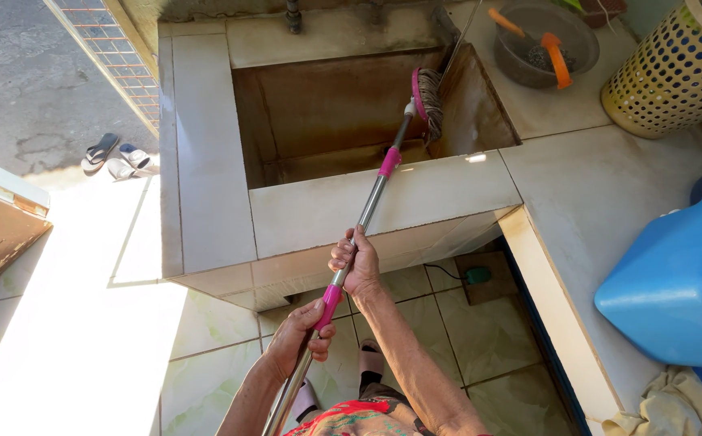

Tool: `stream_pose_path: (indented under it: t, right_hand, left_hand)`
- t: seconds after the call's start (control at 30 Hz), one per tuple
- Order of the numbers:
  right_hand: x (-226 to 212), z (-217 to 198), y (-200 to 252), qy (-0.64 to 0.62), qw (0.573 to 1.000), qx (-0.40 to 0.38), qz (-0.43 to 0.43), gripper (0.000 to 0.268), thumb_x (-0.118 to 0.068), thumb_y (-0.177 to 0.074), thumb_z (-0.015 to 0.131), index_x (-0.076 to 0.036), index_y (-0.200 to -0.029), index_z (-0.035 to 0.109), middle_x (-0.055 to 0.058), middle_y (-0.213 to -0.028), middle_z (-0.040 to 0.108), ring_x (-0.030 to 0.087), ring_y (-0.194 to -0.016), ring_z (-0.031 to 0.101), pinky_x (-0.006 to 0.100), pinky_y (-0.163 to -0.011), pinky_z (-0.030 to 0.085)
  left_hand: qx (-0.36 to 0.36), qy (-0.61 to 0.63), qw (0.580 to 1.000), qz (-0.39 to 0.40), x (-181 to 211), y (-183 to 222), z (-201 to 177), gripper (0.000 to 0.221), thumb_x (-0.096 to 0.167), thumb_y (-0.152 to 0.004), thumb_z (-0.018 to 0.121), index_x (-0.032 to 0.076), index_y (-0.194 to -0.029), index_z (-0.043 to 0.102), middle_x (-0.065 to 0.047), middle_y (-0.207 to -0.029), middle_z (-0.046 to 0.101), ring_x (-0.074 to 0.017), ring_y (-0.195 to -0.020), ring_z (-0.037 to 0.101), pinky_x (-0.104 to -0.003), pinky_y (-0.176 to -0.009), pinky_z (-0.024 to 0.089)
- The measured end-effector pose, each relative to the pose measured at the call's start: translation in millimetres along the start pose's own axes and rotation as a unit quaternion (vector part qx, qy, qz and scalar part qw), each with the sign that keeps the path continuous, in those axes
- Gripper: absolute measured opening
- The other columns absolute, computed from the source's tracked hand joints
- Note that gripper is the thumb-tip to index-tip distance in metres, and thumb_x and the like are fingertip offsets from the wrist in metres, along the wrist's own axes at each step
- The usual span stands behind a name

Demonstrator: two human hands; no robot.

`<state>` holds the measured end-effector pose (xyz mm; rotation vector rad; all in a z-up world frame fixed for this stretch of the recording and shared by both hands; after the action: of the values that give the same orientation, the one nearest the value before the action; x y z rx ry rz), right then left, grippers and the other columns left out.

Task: The person is using a spin mop to clean a tiled floor and then a deep sink-like structure.

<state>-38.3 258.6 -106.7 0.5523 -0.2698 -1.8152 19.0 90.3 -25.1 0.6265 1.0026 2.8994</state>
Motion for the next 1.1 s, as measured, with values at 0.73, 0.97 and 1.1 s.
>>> stream_pose_path:
  t: [0.73,0.97,1.1]
  right_hand:
    - [69.2,28.2,46.5,0.075,0.989,0.121,-0.038,0.029,-0.040,-0.106,0.052,-0.015,-0.093,0.045,-0.002,-0.069,0.042,0.011,-0.053,0.040,0.029,-0.047,0.038]
    - [62.2,20.5,50.3,0.093,0.986,0.125,-0.055,0.026,-0.037,-0.106,0.052,-0.016,-0.093,0.044,-0.001,-0.069,0.043,0.011,-0.053,0.041,0.030,-0.048,0.040]
    - [47.6,20.0,50.9,0.100,0.984,0.138,-0.058,0.026,-0.035,-0.105,0.053,-0.015,-0.093,0.044,0.000,-0.070,0.044,0.011,-0.053,0.042,0.030,-0.047,0.040]
  left_hand:
    - [0.303,-0.379,0.871,0.080,10.3,57.2,-82.0,0.055,0.048,-0.098,0.054,0.027,-0.148,0.059,-0.001,-0.058,0.051,-0.0094,-0.039,0.040,-0.029,-0.035,0.034]
    - [0.272,-0.327,0.903,0.056,7.2,53.8,-70.6,0.060,0.046,-0.094,0.063,0.023,-0.148,0.058,-0.002,-0.058,0.050,-0.0110,-0.039,0.039,-0.031,-0.035,0.029]
    - [0.229,-0.269,0.934,0.052,7.4,46.8,-51.9,0.061,0.048,-0.094,0.059,0.020,-0.148,0.057,-0.003,-0.060,0.049,-0.0110,-0.038,0.036,-0.030,-0.034,0.029]
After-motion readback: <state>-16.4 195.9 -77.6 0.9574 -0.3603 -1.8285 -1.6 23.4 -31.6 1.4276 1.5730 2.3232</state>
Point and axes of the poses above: each hand's wrist, its own y-axis away from the middle knuckle, its own z-axis out of the palm, x = y × z, the point moved 8 cm from there along -y, towards the middle knuckle
